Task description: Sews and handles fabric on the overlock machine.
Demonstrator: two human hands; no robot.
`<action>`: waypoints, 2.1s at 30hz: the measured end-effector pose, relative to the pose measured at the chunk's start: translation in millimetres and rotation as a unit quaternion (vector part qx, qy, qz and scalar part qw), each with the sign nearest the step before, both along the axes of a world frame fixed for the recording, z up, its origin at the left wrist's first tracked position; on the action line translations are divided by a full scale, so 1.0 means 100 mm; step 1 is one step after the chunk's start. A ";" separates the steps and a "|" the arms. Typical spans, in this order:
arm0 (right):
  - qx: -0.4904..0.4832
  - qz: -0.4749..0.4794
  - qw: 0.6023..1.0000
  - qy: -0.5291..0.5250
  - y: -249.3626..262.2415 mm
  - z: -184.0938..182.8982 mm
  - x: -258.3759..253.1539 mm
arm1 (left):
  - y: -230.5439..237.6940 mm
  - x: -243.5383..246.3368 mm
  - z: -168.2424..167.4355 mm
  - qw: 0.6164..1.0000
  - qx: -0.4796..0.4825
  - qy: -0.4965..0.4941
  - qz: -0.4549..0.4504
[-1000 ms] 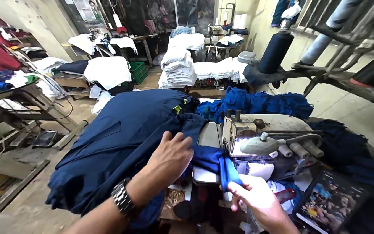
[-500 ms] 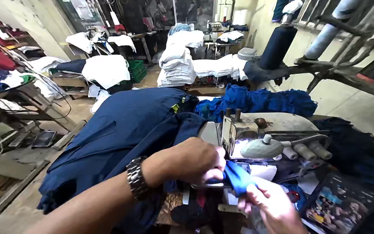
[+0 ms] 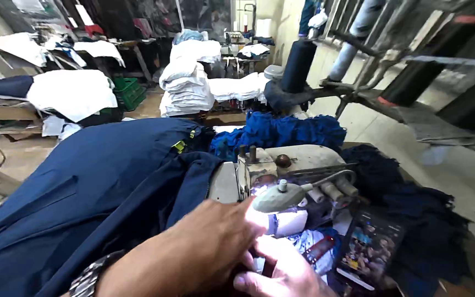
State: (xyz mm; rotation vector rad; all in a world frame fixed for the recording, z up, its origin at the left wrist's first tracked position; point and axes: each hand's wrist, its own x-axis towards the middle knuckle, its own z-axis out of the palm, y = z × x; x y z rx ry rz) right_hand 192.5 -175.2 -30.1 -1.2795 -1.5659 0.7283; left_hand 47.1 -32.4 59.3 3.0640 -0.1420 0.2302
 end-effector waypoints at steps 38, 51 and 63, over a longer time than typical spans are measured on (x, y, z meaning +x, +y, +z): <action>0.017 0.054 0.996 0.073 0.04 -0.28 0.09 | 0.03 0.12 0.18 0.982 -0.008 0.189 -0.024; 0.069 0.054 0.991 0.100 0.05 -0.50 0.08 | 0.11 0.17 0.16 0.992 0.025 0.119 -0.039; 0.097 0.048 0.989 0.096 0.07 -0.50 0.13 | 0.20 0.14 0.03 0.998 -0.023 0.048 -0.033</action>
